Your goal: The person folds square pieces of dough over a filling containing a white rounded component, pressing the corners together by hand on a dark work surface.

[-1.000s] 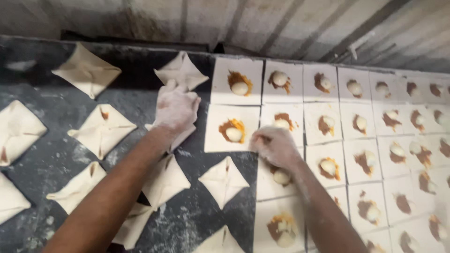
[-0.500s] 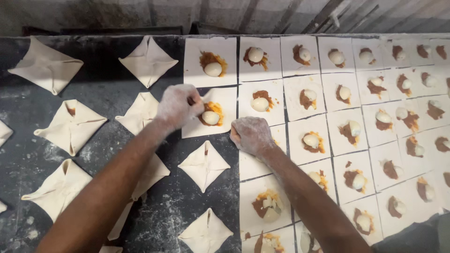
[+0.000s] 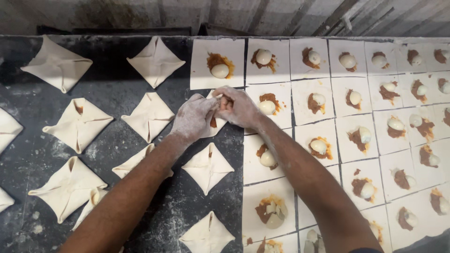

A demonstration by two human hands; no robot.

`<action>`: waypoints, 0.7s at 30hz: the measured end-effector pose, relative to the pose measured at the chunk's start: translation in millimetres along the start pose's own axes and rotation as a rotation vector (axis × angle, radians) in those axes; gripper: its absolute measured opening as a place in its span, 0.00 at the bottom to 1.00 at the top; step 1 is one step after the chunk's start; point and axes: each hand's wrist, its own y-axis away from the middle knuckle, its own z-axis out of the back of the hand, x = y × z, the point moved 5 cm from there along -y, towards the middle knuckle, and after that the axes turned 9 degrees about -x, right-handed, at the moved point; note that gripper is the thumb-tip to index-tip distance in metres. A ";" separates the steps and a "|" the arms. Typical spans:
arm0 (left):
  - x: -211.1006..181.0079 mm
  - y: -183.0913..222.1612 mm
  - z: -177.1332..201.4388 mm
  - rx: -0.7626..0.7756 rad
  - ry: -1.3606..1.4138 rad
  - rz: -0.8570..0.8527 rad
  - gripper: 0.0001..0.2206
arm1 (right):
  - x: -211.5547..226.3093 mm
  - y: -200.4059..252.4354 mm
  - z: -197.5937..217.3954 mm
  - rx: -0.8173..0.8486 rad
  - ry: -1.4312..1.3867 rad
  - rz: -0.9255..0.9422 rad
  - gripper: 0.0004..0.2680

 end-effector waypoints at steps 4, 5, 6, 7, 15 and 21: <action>-9.0 -0.8 19.1 0.104 -0.035 -0.102 0.05 | -1.7 -10.2 -3.2 0.004 0.246 0.204 0.04; -9.3 2.9 30.7 0.112 -0.093 -0.121 0.05 | -1.7 -5.3 -1.5 -0.020 0.228 0.239 0.05; -9.0 12.4 44.8 0.122 -0.152 -0.140 0.04 | -1.0 -0.1 -0.9 -0.043 0.207 0.273 0.06; -9.3 20.5 55.0 0.133 -0.210 -0.158 0.05 | -0.2 4.3 0.1 -0.063 0.201 0.305 0.07; -13.3 30.5 29.3 0.282 -0.344 -0.405 0.06 | 0.4 11.4 0.9 -0.176 0.121 0.266 0.05; -7.1 -15.0 -10.1 0.226 -0.267 -0.174 0.09 | 0.5 14.6 12.9 -0.129 0.225 0.375 0.06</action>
